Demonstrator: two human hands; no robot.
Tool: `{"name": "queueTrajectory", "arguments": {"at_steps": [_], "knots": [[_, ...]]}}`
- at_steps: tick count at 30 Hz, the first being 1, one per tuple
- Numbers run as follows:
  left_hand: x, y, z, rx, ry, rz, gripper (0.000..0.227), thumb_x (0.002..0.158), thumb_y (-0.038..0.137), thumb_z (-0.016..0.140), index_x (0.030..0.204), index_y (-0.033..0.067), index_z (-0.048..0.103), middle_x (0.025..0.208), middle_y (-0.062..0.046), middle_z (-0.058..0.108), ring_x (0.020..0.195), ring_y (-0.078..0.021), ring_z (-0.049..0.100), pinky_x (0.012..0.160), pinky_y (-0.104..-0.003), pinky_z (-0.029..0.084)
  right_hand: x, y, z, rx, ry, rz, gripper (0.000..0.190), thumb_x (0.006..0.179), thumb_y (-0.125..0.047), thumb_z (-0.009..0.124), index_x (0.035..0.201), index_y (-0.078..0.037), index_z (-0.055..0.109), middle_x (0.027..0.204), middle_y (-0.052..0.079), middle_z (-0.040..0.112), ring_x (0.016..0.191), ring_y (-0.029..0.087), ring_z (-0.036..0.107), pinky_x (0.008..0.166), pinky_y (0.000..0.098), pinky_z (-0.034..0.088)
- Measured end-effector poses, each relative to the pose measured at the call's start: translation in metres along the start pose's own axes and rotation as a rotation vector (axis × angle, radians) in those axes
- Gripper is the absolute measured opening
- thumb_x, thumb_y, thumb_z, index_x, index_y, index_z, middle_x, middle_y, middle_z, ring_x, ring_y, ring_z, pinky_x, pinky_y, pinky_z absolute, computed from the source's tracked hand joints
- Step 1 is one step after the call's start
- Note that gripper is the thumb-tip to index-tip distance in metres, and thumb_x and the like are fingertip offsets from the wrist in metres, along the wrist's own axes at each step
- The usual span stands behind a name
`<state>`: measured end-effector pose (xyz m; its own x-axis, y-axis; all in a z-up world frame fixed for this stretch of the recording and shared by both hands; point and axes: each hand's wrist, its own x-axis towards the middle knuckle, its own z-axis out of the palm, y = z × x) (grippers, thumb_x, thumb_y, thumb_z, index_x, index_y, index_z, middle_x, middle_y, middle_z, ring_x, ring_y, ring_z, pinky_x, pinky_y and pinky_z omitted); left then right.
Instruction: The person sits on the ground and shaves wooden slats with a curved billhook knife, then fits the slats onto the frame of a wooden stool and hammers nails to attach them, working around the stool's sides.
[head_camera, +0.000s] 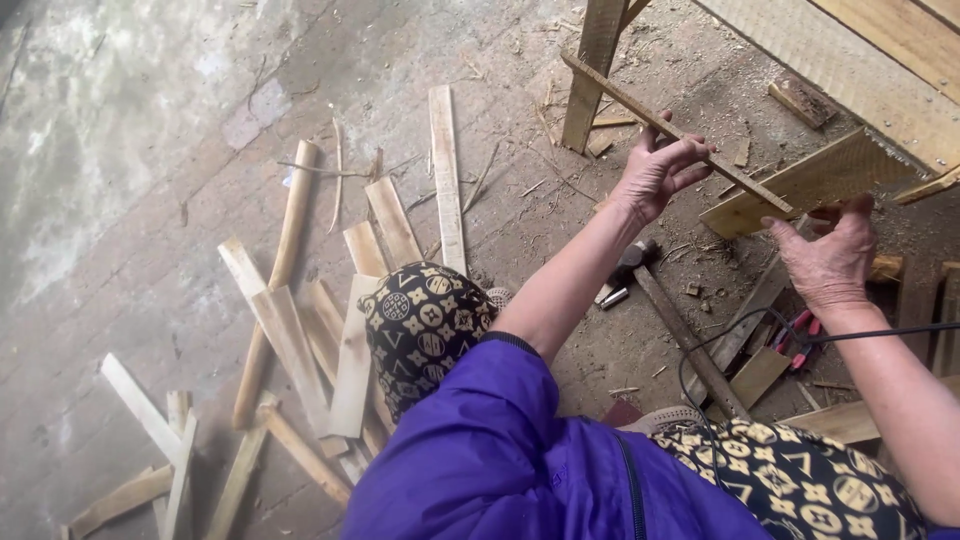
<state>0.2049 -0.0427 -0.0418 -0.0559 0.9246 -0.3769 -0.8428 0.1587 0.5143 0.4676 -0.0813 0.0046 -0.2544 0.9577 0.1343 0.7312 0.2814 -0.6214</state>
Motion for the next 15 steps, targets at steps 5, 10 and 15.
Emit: {"name": "queueTrajectory", "arguments": {"at_steps": [5, 10, 15], "knots": [[0.002, -0.003, 0.006, 0.002, 0.062, 0.016, 0.091, 0.071, 0.006, 0.080, 0.148, 0.0140, 0.031, 0.099, -0.019, 0.067, 0.086, -0.0319, 0.071, 0.071, -0.045, 0.064, 0.004, -0.018, 0.007, 0.048, 0.051, -0.002, 0.056, 0.101, -0.018, 0.094, 0.122, 0.004, 0.047, 0.101, 0.013, 0.051, 0.083, 0.028, 0.050, 0.074, 0.0424, 0.046], [-0.015, 0.006, 0.020, 0.066, 0.093, 0.051, 0.087, 0.067, 0.009, 0.083, 0.138, 0.0047, 0.033, 0.097, -0.017, 0.067, 0.083, -0.0301, 0.071, 0.073, -0.046, 0.063, 0.005, -0.025, 0.010, 0.081, 0.080, -0.044, 0.039, 0.108, -0.011, 0.090, 0.120, 0.008, 0.057, 0.102, 0.015, 0.062, 0.084, 0.029, 0.058, 0.077, 0.0410, 0.050], [-0.018, 0.009, 0.030, 0.146, 0.142, -0.014, 0.106, 0.051, 0.024, 0.087, 0.141, 0.0018, 0.035, 0.110, -0.019, 0.064, 0.099, -0.0342, 0.066, 0.085, -0.052, 0.059, 0.004, -0.008, 0.015, 0.052, 0.083, 0.010, 0.036, 0.111, -0.012, 0.091, 0.113, 0.006, 0.059, 0.092, 0.011, 0.060, 0.071, 0.024, 0.051, 0.067, 0.0373, 0.045]]}}
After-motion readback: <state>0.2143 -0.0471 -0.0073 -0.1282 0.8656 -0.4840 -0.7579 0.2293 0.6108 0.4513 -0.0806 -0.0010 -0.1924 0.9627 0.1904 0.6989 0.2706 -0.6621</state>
